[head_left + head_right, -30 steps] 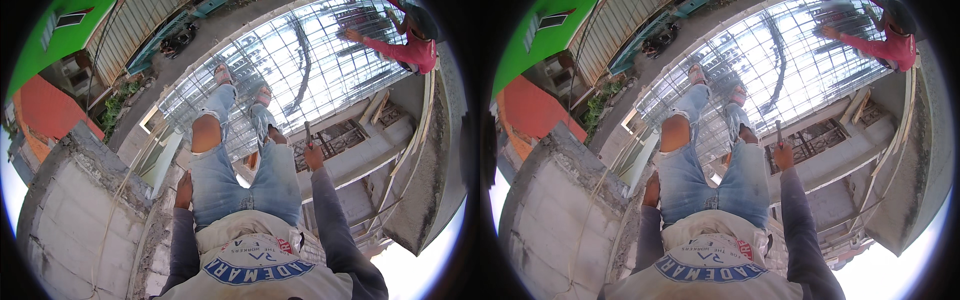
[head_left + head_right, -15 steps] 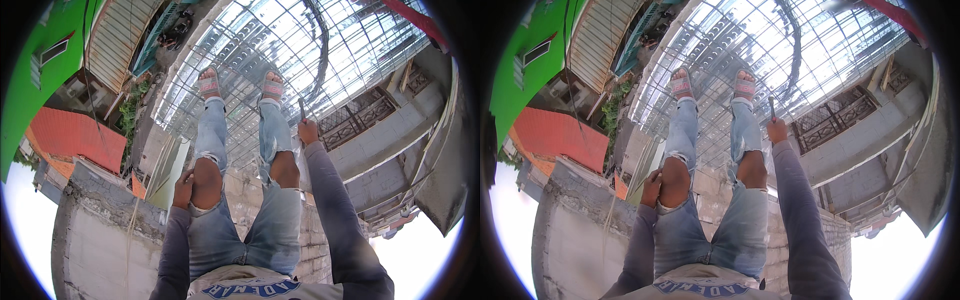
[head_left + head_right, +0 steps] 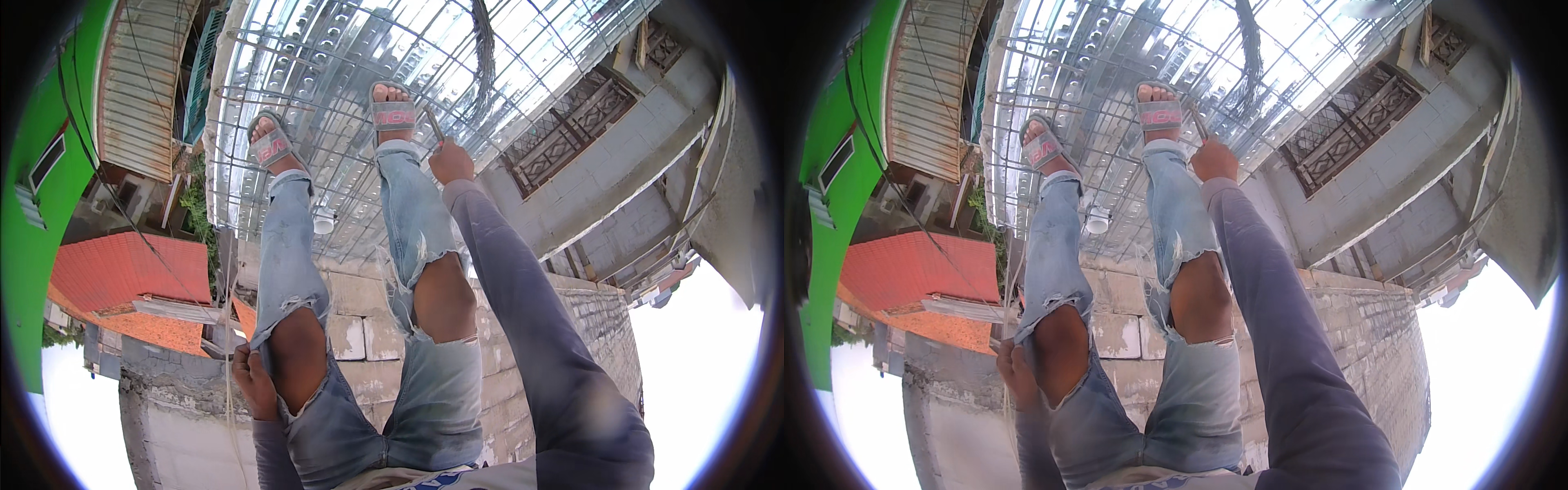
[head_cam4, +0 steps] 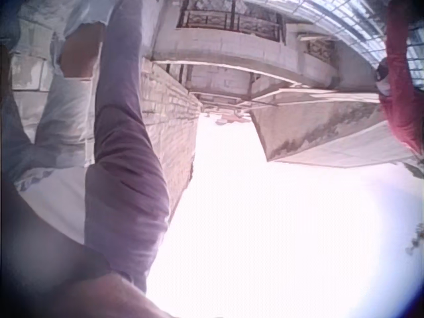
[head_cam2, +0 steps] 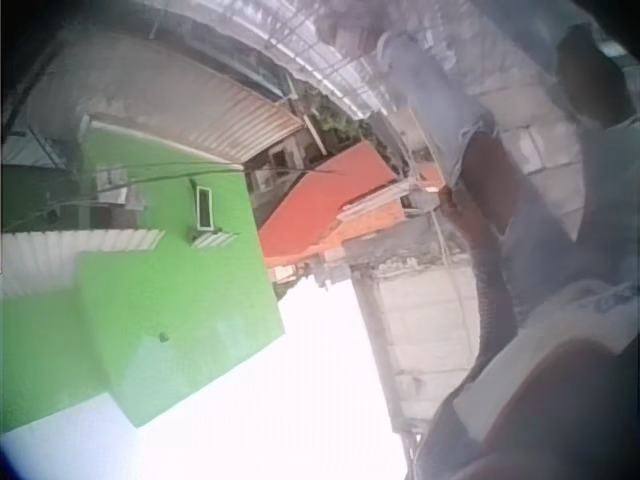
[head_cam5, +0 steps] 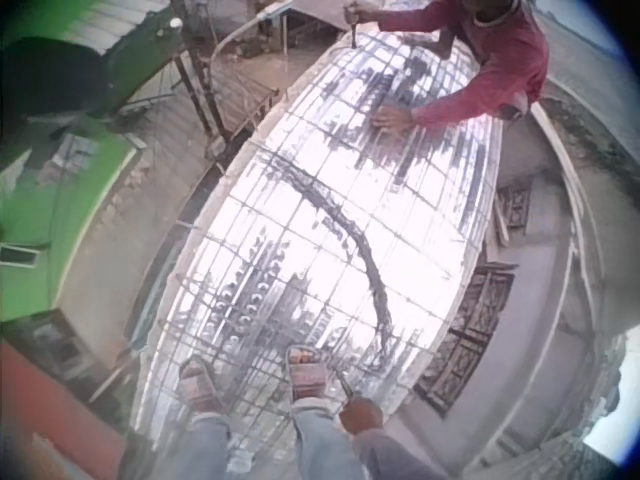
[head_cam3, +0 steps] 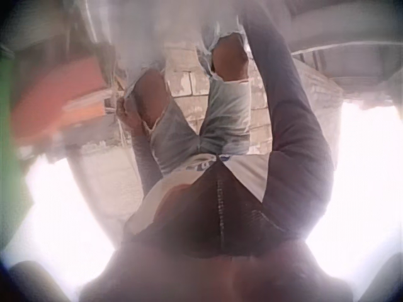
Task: The person uses pliers to twist and secure wire ties at the intersections of a metal grid structure. They repeatedly reach for wire ties, wrap them around the grid, and twist them with pliers to fasten the sections together.
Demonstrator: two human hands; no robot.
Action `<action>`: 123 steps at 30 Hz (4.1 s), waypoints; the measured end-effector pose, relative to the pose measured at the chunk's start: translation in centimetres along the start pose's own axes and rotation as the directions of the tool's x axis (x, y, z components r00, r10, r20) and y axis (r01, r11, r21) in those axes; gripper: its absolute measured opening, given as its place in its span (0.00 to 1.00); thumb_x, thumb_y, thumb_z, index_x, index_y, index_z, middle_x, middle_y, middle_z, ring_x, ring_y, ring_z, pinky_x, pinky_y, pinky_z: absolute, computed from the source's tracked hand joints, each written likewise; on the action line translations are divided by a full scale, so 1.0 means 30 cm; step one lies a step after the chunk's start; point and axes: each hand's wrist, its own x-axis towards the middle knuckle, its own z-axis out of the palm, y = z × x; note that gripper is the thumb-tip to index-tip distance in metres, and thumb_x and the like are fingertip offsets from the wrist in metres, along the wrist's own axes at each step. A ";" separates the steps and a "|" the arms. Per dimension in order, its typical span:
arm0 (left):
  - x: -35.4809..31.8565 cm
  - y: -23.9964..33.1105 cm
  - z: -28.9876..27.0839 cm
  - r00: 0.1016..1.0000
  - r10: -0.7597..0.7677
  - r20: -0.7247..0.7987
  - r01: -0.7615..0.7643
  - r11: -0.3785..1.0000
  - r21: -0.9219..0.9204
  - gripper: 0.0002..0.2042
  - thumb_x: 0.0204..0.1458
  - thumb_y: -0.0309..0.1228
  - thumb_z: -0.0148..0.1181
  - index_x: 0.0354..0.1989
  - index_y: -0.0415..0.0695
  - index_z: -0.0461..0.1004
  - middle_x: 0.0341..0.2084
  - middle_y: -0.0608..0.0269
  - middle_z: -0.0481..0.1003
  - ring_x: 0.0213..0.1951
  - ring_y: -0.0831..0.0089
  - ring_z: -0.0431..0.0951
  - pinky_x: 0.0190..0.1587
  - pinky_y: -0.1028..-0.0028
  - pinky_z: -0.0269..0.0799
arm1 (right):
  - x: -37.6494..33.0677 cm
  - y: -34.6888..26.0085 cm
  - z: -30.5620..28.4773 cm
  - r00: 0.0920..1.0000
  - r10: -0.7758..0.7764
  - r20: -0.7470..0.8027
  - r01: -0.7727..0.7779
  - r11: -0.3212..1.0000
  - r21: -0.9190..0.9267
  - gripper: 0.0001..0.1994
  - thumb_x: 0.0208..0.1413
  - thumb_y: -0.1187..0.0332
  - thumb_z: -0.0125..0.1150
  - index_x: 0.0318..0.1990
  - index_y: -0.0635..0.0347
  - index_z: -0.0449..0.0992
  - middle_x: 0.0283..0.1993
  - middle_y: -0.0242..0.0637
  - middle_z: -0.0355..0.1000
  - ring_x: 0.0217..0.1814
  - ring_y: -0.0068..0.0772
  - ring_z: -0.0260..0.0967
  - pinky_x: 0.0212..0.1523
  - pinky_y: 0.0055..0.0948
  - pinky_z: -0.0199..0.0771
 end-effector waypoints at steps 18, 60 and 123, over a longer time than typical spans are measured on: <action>0.441 0.544 0.313 0.944 0.224 0.242 -0.211 0.974 -0.076 0.14 0.71 0.36 0.54 0.42 0.38 0.80 0.27 0.68 0.75 0.30 0.82 0.72 0.36 0.78 0.66 | 0.177 0.150 0.145 0.962 -0.075 -0.261 0.108 0.987 0.115 0.16 0.62 0.65 0.58 0.55 0.61 0.76 0.58 0.56 0.72 0.61 0.59 0.74 0.58 0.53 0.77; 1.255 0.433 0.945 0.895 0.347 0.281 -0.322 0.938 -0.130 0.20 0.62 0.39 0.63 0.57 0.40 0.81 0.46 0.50 0.85 0.49 0.60 0.85 0.54 0.63 0.79 | 0.291 -0.616 -0.248 0.608 -0.780 -0.150 0.710 0.618 -0.336 0.13 0.60 0.70 0.58 0.45 0.64 0.87 0.42 0.56 0.83 0.46 0.58 0.82 0.53 0.44 0.81; 1.545 0.429 1.221 0.978 0.166 0.124 0.006 0.574 -0.819 0.10 0.58 0.23 0.64 0.46 0.31 0.82 0.40 0.54 0.85 0.44 0.67 0.88 0.45 0.74 0.81 | 0.404 -0.949 -0.145 0.755 -0.645 0.119 0.641 0.687 -0.343 0.32 0.51 0.46 0.72 0.51 0.69 0.83 0.48 0.58 0.81 0.54 0.60 0.80 0.57 0.47 0.80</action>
